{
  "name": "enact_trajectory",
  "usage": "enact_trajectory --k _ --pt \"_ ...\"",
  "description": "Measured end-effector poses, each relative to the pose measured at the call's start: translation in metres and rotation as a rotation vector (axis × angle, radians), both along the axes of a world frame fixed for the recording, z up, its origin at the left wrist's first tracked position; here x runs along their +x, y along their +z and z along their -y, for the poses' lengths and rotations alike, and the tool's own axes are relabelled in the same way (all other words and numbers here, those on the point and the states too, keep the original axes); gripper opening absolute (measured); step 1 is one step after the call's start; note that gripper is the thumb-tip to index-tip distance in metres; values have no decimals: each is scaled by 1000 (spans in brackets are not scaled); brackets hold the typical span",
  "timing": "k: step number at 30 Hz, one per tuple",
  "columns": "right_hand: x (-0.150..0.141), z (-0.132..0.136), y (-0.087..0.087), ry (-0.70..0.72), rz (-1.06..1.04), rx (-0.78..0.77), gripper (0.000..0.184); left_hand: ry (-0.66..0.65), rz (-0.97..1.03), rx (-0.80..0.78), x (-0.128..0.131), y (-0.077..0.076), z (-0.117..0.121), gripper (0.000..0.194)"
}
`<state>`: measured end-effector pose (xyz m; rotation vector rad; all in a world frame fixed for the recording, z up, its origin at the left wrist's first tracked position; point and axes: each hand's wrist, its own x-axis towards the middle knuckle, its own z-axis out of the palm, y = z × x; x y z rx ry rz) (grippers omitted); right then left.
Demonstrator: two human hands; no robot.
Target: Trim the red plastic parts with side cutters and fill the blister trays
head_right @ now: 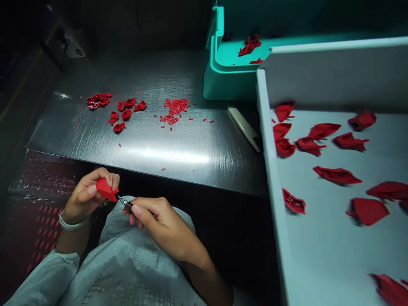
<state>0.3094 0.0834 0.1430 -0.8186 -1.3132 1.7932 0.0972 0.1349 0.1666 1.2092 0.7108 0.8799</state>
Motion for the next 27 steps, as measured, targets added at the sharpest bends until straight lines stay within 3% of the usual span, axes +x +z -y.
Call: enact_trajectory --k 8,27 --pt "5 6 -1 -22 26 39 64 -120 -18 18 2 -1 2 28" --pt "12 12 -3 -44 -42 81 59 -97 13 67 12 -1 4 24"
